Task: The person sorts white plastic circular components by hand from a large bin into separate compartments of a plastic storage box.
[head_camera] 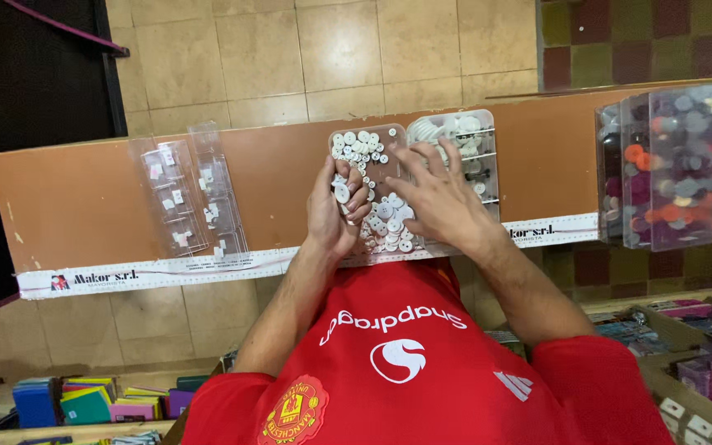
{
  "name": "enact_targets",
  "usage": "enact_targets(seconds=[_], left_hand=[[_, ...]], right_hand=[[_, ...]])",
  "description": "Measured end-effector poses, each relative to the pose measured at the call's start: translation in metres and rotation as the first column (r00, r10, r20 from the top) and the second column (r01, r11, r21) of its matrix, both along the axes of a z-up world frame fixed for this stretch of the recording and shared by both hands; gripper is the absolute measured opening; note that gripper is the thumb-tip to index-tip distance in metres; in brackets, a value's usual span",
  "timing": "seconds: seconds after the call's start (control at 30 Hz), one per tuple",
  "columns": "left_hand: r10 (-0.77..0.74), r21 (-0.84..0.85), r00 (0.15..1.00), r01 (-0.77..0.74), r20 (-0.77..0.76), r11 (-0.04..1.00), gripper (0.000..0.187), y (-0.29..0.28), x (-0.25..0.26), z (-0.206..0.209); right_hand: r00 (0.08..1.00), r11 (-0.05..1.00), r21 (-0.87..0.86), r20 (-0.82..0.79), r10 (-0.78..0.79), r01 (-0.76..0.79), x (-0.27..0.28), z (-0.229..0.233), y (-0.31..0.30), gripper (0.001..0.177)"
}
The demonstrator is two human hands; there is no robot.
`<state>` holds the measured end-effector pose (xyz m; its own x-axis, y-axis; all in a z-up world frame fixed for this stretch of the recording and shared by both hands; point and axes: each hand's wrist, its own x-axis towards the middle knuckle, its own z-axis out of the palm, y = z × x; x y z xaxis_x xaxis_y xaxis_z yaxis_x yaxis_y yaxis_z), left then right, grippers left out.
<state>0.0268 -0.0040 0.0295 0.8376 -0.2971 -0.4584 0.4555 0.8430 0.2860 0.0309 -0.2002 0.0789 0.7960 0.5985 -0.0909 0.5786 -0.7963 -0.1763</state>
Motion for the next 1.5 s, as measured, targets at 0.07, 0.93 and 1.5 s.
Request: enact_targets(seconds=[0.07,0.93,1.5], left_hand=[[-0.003,-0.006,1.000,0.003,0.014,1.000,0.032,0.000,0.000,-0.001],[-0.047,-0.021,0.999,0.047,-0.002,0.999,0.030,-0.016,0.010,-0.010],[0.091,-0.059,0.993,-0.086,0.076,0.995,0.030,0.028,0.016,-0.022]], right_hand=[[1.000,0.999,-0.043,-0.013,-0.001,0.001,-0.002,0.002,0.005,0.069],[0.983,0.996,-0.044,0.173,-0.063,0.072,0.006,-0.032,0.031,0.036],[0.993,0.948,0.308,0.060,-0.105,0.081,0.016,-0.046,0.025,0.032]])
